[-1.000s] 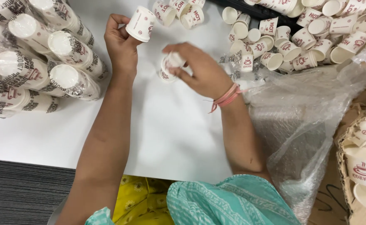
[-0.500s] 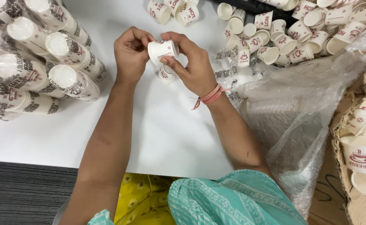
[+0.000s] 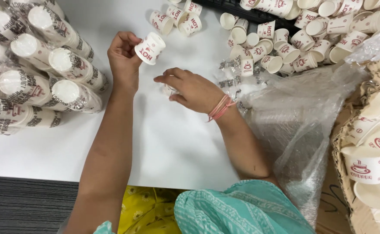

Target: Stacking and arranging small paper cups on a white table.

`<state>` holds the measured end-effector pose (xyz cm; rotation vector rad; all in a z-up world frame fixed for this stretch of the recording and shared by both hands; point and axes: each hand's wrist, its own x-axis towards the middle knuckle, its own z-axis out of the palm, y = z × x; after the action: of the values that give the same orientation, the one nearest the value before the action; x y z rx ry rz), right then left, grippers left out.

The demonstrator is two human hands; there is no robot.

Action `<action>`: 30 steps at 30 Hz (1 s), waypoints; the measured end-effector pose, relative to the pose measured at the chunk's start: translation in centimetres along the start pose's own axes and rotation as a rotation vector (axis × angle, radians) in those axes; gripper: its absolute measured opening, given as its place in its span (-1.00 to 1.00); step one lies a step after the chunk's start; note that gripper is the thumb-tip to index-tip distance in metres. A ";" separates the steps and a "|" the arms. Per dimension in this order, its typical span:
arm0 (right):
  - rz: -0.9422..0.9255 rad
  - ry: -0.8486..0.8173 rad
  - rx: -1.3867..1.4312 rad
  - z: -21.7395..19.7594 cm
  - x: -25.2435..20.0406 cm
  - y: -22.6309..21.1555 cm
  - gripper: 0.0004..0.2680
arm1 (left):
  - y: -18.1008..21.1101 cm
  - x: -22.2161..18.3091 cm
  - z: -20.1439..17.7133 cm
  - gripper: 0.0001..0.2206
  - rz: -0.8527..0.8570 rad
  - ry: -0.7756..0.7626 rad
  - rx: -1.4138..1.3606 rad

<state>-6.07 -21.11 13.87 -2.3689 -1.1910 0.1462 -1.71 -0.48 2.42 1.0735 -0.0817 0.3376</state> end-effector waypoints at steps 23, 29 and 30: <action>0.110 0.196 0.070 -1.5 -0.4 -1.4 -0.73 | 1.1 -0.6 1.0 -0.79 -0.230 -0.294 -0.013; 0.071 0.160 -0.004 -2.1 -1.3 -1.2 -0.75 | 1.8 -1.0 1.8 -0.80 -0.343 -0.357 0.124; 0.085 0.136 -0.007 -2.6 -1.5 -1.2 -0.76 | 1.9 -0.9 1.9 -0.81 -0.375 -0.351 0.151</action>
<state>-7.07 -22.58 16.53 -2.3943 -1.0299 0.0086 -2.97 -1.54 4.68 1.2624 -0.1665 -0.1882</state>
